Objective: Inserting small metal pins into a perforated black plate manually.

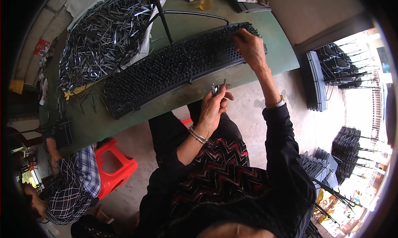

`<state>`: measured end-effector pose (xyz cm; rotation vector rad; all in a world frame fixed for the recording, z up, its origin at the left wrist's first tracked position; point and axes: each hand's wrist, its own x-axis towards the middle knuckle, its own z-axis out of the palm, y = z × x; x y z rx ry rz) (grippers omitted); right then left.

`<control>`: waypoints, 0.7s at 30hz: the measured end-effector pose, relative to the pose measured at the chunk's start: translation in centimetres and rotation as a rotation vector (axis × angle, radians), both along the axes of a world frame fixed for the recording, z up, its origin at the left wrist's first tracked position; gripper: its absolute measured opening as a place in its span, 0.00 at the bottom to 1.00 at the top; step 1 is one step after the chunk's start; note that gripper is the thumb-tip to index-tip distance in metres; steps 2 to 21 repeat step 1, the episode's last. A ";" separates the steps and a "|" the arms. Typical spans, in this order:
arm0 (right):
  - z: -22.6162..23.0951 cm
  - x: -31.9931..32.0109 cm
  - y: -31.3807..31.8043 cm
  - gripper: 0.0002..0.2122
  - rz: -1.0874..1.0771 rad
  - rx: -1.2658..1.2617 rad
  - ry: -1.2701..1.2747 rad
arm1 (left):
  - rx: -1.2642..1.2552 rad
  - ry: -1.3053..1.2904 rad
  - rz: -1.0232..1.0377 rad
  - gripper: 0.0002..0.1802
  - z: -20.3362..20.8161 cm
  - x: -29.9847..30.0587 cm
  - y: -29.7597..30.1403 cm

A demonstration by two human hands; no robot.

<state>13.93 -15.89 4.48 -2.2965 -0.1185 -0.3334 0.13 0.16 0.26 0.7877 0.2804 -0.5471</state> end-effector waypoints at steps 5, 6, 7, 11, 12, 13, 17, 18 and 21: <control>0.7 -0.3 0.1 0.07 -0.016 0.045 0.077 | -0.003 -0.005 0.000 0.16 -0.1 0.0 0.1; 0.7 -0.3 0.1 0.07 -0.016 0.045 0.077 | -0.003 -0.005 0.000 0.16 -0.1 0.0 0.1; 0.7 -0.3 0.1 0.07 -0.016 0.045 0.077 | -0.003 -0.005 0.000 0.16 -0.1 0.0 0.1; 0.7 -0.3 0.1 0.07 -0.016 0.045 0.077 | -0.003 -0.005 0.000 0.16 -0.1 0.0 0.1; 0.7 -0.3 0.1 0.07 -0.016 0.045 0.077 | -0.003 -0.005 0.000 0.16 -0.1 0.0 0.1; 0.7 -0.3 0.1 0.07 -0.016 0.045 0.077 | -0.003 -0.005 0.000 0.16 -0.1 0.0 0.1; 0.7 -0.3 0.1 0.07 -0.016 0.045 0.077 | -0.003 -0.005 0.000 0.16 -0.1 0.0 0.1; 0.7 -0.3 0.1 0.07 -0.016 0.045 0.077 | -0.003 -0.005 0.000 0.16 -0.1 0.0 0.1; 0.7 -0.3 0.1 0.07 -0.016 0.045 0.077 | -0.003 -0.005 0.000 0.16 -0.1 0.0 0.1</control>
